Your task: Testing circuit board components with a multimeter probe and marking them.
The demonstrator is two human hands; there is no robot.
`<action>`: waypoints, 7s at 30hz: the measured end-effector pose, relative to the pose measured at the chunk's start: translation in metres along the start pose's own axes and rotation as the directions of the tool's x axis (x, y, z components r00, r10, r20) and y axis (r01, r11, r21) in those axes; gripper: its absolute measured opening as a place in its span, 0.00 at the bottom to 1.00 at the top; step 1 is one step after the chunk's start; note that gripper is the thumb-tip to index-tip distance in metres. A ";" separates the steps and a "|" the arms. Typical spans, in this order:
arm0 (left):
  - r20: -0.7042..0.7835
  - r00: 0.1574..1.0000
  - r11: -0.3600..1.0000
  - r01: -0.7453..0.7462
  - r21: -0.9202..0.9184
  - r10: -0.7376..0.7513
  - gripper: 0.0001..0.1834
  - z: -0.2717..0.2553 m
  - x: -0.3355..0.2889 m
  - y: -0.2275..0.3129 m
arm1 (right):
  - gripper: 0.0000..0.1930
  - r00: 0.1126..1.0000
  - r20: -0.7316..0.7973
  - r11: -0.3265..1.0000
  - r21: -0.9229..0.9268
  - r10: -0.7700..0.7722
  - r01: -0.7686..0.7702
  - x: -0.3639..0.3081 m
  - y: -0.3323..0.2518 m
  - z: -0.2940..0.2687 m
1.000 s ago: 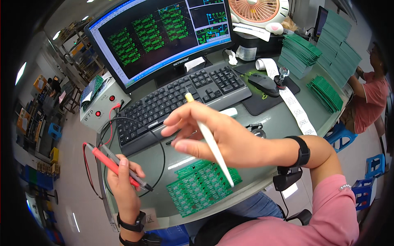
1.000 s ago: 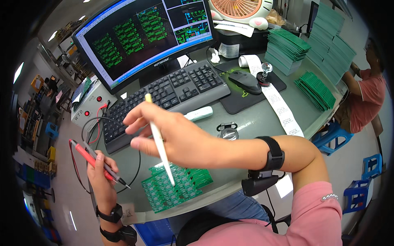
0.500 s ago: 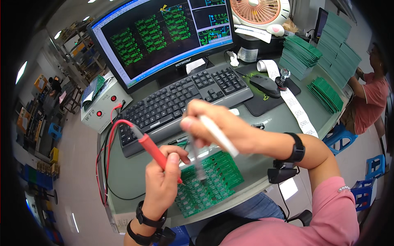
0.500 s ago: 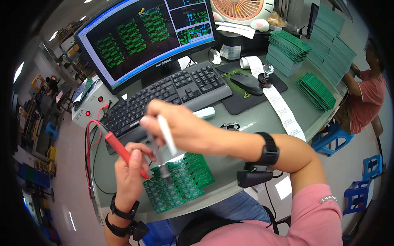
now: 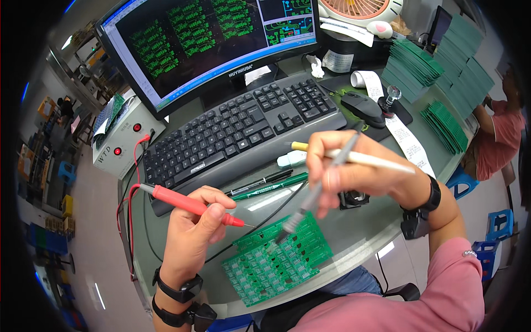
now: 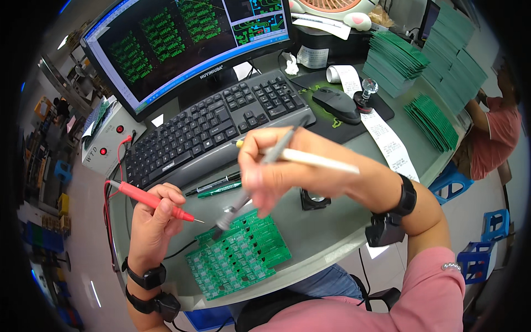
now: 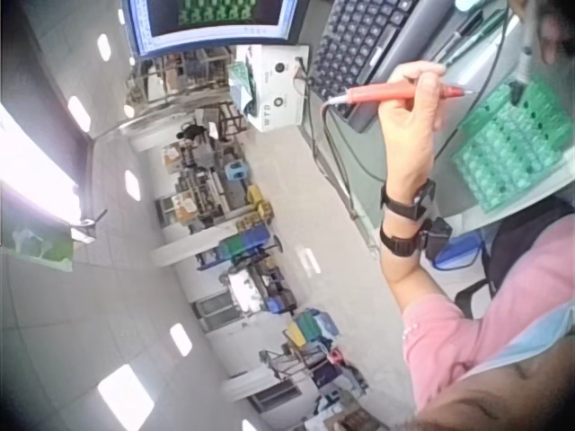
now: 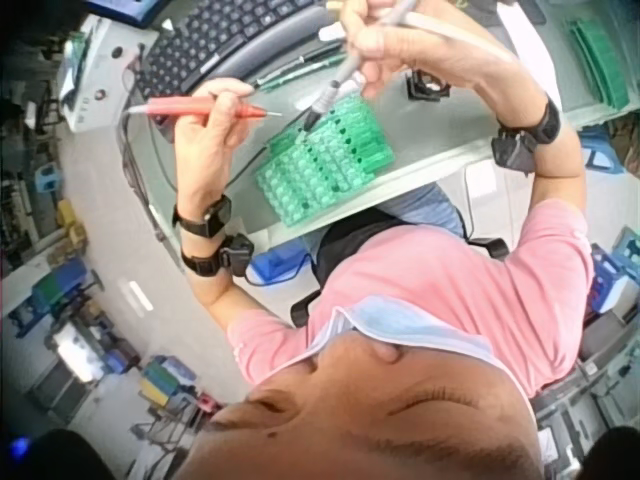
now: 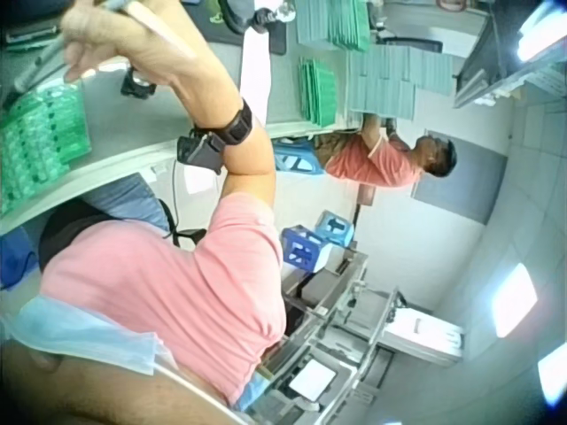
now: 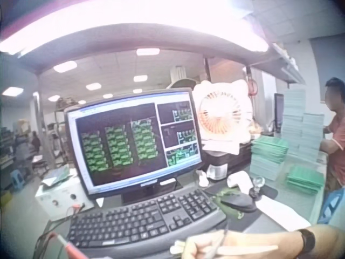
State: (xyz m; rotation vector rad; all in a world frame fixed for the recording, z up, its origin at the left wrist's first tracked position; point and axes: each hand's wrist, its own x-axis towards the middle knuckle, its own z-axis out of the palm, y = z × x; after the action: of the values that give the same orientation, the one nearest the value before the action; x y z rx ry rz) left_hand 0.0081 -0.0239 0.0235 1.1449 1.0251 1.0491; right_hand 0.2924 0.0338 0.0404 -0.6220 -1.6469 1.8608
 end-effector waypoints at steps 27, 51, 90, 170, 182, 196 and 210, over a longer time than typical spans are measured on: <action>0.287 0.957 0.995 0.015 0.100 -0.043 0.10 0.004 -0.002 -0.026 | 0.14 0.989 -0.130 0.956 -0.291 -0.074 0.033 -0.010 0.053 0.026; 0.349 0.934 0.993 0.034 0.117 -0.073 0.09 0.003 0.002 -0.028 | 0.13 0.983 -0.172 0.933 -0.359 -0.065 -0.001 -0.008 0.050 0.024; 0.363 0.931 0.903 -0.191 0.385 0.042 0.10 0.006 0.002 -0.020 | 0.12 0.977 -0.138 0.940 -0.324 -0.160 0.108 -0.005 0.060 0.017; 0.845 0.524 0.886 -0.337 0.318 -0.104 0.24 0.009 0.001 -0.026 | 0.09 0.958 0.083 0.742 -0.616 -0.274 0.265 -0.019 0.071 0.036; 0.772 0.634 0.962 -0.233 0.143 0.039 0.21 0.010 -0.015 -0.039 | 0.08 0.943 0.117 0.696 -0.647 -0.313 0.311 -0.023 0.068 0.039; 0.780 0.622 0.946 -0.288 0.146 0.069 0.22 0.017 -0.011 -0.022 | 0.09 0.968 0.071 0.722 -0.653 -0.239 0.226 -0.022 0.062 0.042; 0.841 0.533 0.915 -0.286 0.285 -0.095 0.24 0.012 -0.004 -0.025 | 0.09 0.967 0.059 0.684 -0.696 -0.249 0.219 -0.024 0.067 0.042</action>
State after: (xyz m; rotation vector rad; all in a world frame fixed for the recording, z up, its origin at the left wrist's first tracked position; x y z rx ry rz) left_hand 0.0219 -0.0324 0.0010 1.8114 0.3524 0.2189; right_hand 0.2740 -0.0188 -0.0208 -0.6890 -2.2873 0.9817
